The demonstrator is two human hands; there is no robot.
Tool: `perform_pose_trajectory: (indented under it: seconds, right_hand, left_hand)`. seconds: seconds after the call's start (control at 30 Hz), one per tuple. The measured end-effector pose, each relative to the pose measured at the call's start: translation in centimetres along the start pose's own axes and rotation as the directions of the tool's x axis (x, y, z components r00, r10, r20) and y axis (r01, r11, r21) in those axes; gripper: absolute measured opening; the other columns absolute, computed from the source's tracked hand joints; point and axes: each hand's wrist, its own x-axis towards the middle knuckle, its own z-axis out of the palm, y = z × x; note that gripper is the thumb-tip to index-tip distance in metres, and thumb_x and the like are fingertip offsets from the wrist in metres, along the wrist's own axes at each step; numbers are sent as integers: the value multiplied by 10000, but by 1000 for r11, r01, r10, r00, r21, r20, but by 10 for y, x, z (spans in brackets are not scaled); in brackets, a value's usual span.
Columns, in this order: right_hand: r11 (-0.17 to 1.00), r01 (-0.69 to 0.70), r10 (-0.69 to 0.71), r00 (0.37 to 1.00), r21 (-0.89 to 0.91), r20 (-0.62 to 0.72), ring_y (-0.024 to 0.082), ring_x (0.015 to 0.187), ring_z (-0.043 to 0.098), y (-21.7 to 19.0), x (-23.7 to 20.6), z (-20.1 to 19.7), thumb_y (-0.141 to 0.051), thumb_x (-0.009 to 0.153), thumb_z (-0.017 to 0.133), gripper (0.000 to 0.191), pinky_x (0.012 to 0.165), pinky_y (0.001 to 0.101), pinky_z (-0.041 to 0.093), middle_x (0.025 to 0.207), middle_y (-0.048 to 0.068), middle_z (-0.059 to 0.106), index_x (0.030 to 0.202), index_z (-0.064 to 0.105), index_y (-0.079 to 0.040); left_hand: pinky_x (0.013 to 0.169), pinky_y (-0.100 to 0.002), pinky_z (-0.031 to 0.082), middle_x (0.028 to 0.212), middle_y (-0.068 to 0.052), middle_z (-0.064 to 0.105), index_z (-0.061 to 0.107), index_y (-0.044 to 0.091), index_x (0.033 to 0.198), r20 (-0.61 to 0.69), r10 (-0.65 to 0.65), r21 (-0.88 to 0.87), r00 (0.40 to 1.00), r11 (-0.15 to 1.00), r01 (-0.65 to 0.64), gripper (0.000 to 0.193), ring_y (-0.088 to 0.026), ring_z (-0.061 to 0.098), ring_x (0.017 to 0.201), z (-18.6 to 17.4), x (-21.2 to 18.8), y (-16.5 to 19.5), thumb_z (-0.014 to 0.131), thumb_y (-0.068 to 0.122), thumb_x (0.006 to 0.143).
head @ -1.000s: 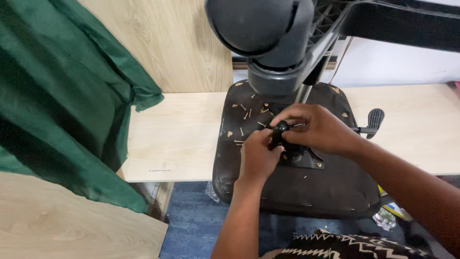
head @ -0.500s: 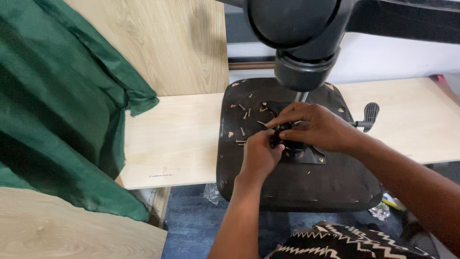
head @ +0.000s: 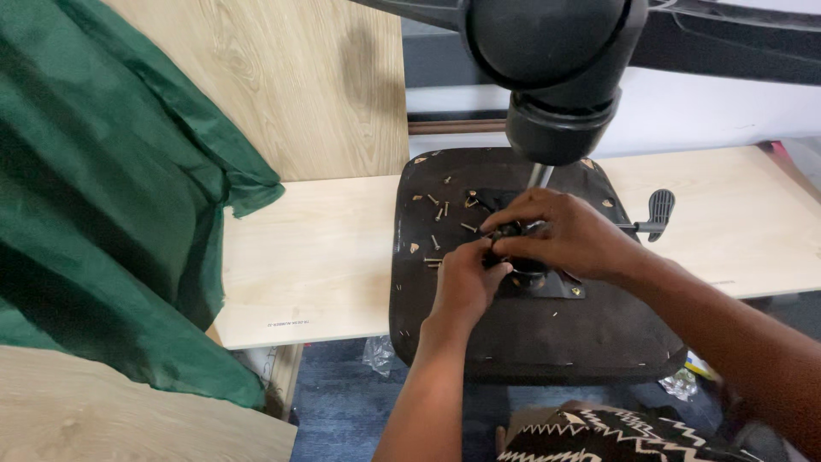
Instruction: The person works on an upside-down office chair, using a hex key to tighten screws that attach the tilt mechanism to the seat plate, picking up screws from the seat and threading them into the mechanism by hand.
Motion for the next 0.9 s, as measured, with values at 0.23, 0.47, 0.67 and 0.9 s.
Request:
perform_pose_trajectory:
  seconds: [0.23,0.47,0.67,0.9]
  right_hand:
    - [974,-86,77,996,208,52,193,1031,773,11,-3,-4,-261,832,711,438,994,394,579,1153,105,788,1264,722,-189]
    - [996,-25,29,999,82,-45,218,1114,705,11,-6,0,-266,858,780,343,926,401,581,1262,114,677,1178,790,-142]
    - [957,53,-74,995,284,61,195,1112,764,2,-8,-4,-175,829,727,474,983,365,569,1207,73,765,1298,670,-134]
    - [995,-102,101,994,10,37,204,1149,705,-12,-9,11,-219,935,790,405,994,337,598,1336,92,626,1339,769,-196]
  left_hand:
    - [851,-423,561,1036,-205,758,709,42,1164,10,16,30,1000,999,-17,310,-376,718,1042,1,-1,7,758,86,861]
    - [830,-407,584,1015,-181,759,697,52,1128,47,-83,-29,995,996,84,310,-325,761,1003,-3,-1,17,754,107,829]
    - [859,-440,559,1031,-209,750,710,53,1139,82,-128,101,988,988,120,263,-383,711,1033,3,2,20,722,130,888]
    - [877,-451,559,1039,-212,749,712,65,1110,75,-95,62,993,994,90,271,-393,706,1059,-5,-4,18,721,163,858]
